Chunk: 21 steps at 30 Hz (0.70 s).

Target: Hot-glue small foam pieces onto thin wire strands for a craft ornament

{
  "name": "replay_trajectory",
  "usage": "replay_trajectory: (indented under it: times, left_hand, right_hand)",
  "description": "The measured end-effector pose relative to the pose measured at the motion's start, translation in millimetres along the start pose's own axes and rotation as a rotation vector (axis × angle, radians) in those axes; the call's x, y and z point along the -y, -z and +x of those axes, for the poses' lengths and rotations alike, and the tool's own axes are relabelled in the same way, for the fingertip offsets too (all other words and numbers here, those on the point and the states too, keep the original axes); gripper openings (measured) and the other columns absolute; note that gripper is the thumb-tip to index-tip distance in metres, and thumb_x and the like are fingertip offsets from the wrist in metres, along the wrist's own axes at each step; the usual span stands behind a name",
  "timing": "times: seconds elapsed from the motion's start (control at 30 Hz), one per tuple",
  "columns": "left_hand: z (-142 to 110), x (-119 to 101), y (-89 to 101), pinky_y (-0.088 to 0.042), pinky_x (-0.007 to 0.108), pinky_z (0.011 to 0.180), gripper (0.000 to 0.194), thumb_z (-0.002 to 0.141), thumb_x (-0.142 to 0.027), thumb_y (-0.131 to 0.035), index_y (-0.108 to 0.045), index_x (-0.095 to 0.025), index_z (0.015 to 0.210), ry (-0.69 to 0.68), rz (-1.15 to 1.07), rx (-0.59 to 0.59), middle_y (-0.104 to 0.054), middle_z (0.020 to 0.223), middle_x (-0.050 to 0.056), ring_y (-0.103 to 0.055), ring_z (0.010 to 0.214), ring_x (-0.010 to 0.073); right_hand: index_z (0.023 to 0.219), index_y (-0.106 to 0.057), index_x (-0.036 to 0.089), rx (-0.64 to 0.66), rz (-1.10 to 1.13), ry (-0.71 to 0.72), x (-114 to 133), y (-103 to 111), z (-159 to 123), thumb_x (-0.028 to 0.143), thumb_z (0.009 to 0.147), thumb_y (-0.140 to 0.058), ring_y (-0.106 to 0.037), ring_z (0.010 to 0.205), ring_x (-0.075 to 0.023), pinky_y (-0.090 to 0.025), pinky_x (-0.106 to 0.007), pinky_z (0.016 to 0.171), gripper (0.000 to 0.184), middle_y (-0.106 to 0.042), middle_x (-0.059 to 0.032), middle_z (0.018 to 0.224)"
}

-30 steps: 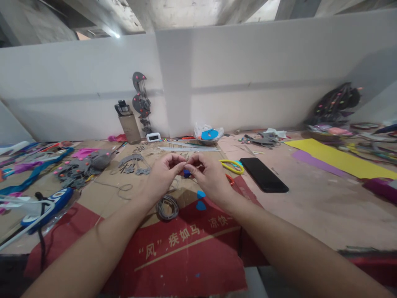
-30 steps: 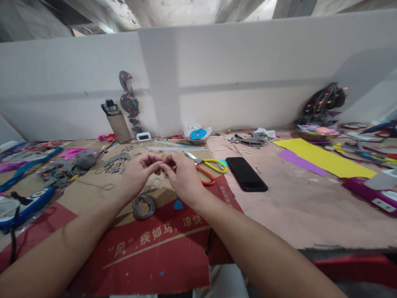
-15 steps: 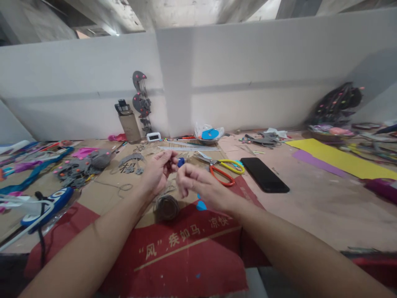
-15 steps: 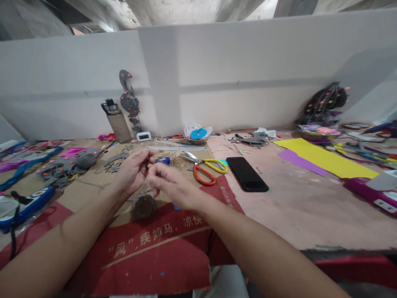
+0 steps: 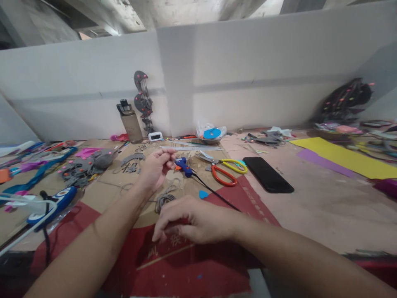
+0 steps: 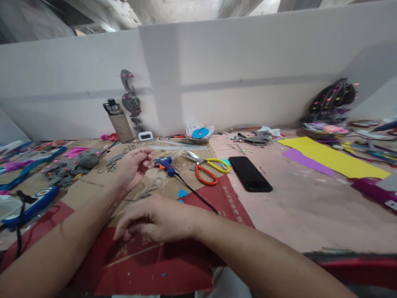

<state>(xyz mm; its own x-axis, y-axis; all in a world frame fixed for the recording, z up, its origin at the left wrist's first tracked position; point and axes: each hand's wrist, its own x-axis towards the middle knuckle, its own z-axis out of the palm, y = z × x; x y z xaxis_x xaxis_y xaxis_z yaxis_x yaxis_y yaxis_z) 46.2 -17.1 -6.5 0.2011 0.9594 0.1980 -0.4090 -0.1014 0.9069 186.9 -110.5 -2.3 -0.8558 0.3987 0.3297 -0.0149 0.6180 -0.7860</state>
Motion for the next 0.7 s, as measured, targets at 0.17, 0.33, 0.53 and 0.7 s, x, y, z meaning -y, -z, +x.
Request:
replay_trajectory:
  times: [0.17,0.33,0.53,0.7]
  left_hand:
    - [-1.9,-2.9,-2.2,-0.045,0.02,0.055,0.02,0.069,-0.02,-0.071,-0.067,-0.011,0.087,0.054,0.101,0.041,-0.065,0.074,0.003,-0.05,0.052,0.0044]
    - [-5.4,-5.2,-4.5,-0.041,0.019,0.051,0.021,0.069,-0.031,-0.073,-0.064,-0.012,0.073,0.086,0.171,0.093,-0.061,0.065,0.001,-0.049,0.051,0.0052]
    - [-6.7,-2.8,-3.6,-0.04,0.021,0.053,0.025,0.074,-0.037,-0.069,-0.063,-0.013,0.075,0.018,0.29,0.137,-0.061,0.065,0.001,-0.049,0.052,0.007]
    - [-10.3,0.2,-7.8,-0.043,0.024,0.057,0.026,0.076,-0.04,-0.065,-0.067,-0.013,0.075,-0.074,0.467,0.166,-0.063,0.068,0.003,-0.053,0.057,0.0101]
  right_hand:
    - [0.092,-0.065,0.019,-0.221,-0.032,-0.051,-12.8,-1.3,-0.7,0.02,0.088,-0.047,-0.059,0.071,-0.0107,-0.047,-0.023,0.07,0.018,-0.065,-0.0005,0.077]
    - [0.08,-0.059,0.018,-0.762,-0.08,-0.097,-37.6,14.0,-1.6,0.01,0.08,-0.044,-0.052,0.07,-0.0104,-0.044,-0.024,0.066,0.017,-0.059,-0.0002,0.077]
    - [0.094,-0.056,0.018,-0.968,0.196,-0.171,-57.3,32.6,-1.7,0.029,0.082,-0.054,-0.053,0.071,-0.01,-0.045,-0.022,0.06,0.016,-0.059,-0.0013,0.086]
    - [0.095,-0.054,0.018,-0.988,0.264,-0.179,-62.2,35.0,-1.3,0.037,0.08,-0.06,-0.055,0.071,-0.0096,-0.046,-0.021,0.057,0.025,-0.058,-0.0004,0.084]
